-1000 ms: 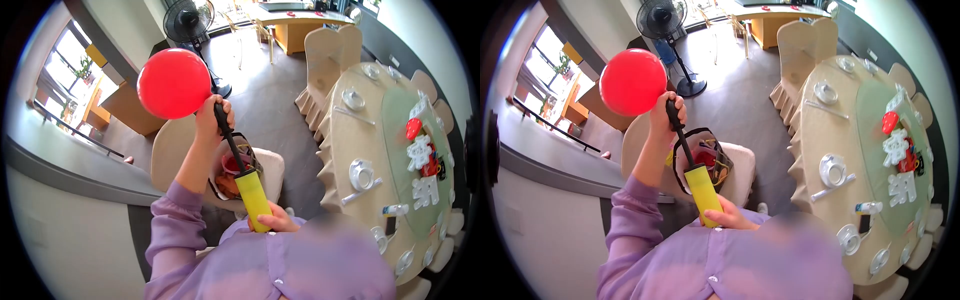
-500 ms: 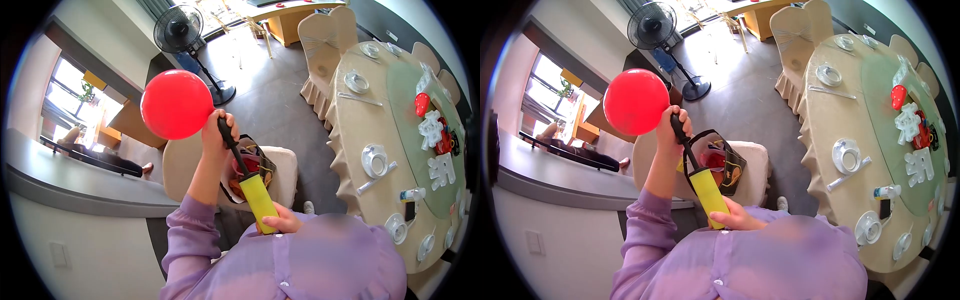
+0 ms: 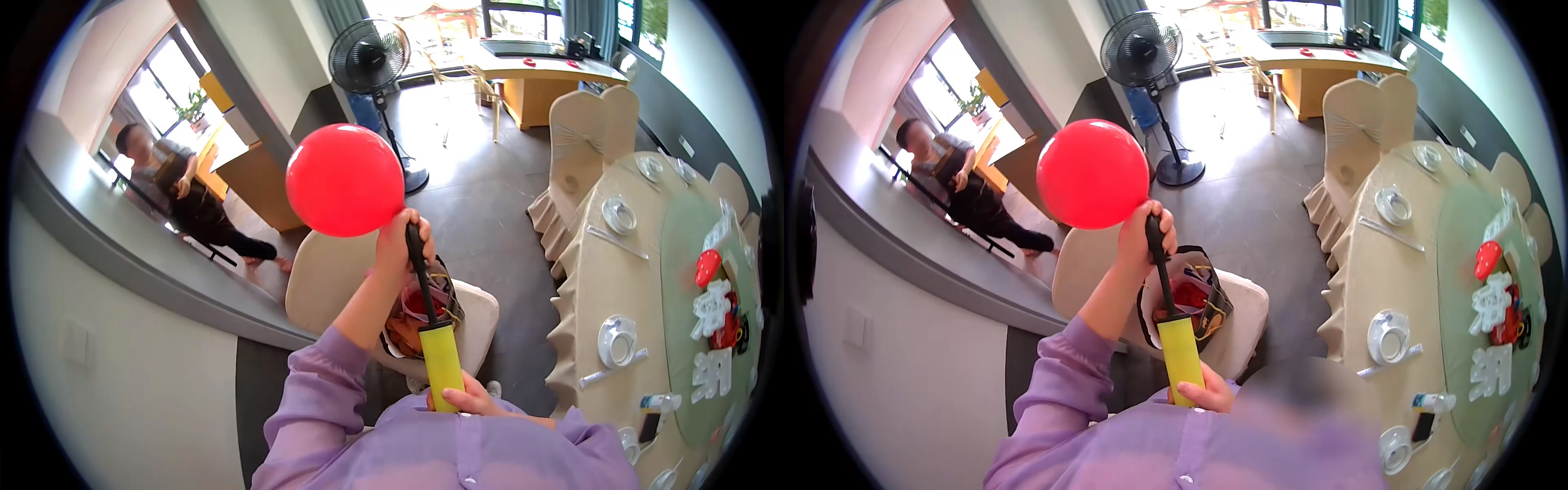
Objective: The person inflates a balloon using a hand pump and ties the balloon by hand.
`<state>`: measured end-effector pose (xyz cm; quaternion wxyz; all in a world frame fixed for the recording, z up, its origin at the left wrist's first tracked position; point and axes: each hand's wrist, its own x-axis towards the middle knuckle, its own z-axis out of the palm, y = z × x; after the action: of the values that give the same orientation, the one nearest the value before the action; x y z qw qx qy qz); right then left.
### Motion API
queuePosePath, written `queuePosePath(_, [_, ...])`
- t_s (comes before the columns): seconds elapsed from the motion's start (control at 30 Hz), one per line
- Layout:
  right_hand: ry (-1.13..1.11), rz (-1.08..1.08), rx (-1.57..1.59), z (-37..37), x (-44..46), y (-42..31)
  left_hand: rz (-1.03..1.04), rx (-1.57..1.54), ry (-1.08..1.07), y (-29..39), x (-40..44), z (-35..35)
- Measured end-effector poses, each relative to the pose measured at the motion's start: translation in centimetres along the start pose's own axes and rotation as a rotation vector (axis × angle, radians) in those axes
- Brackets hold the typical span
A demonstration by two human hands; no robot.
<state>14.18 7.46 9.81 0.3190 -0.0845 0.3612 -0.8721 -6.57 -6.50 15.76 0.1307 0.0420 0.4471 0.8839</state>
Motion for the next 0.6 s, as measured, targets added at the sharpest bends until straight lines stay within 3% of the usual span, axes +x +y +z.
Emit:
queuePosePath(0.1, [0.017, 0.016, 0.026, -0.4, 0.0, 0.3, 0.045, -0.066, 0.003, -0.7, 0.0, -1.5])
queuePosePath(0.17, [0.041, 0.007, 0.069, -0.4, 0.2, 0.4, -0.077, -0.052, 0.062, -2.0, -2.6, -0.7])
queuePosePath(0.23, [0.115, -0.039, 0.013, -0.2, 0.1, 0.5, -0.126, -0.109, -0.026, -4.4, -5.5, 0.7])
queuePosePath(0.27, [0.130, -0.039, 0.016, 0.0, 0.1, 0.6, -0.150, -0.116, 0.048, -4.1, -5.9, 0.9])
queuePosePath(0.37, [0.160, 0.046, -0.025, 0.3, 0.8, -0.1, -0.043, -0.003, 0.027, -2.8, -4.9, 0.3])
queuePosePath(0.53, [-0.066, -0.045, -0.047, 0.0, 0.5, 0.4, 0.018, 0.043, -0.001, 0.9, -0.8, -0.3])
queuePosePath(0.6, [-0.051, -0.031, -0.013, -0.5, 0.2, 0.8, 0.082, -0.013, -0.001, 1.1, 0.3, -0.8])
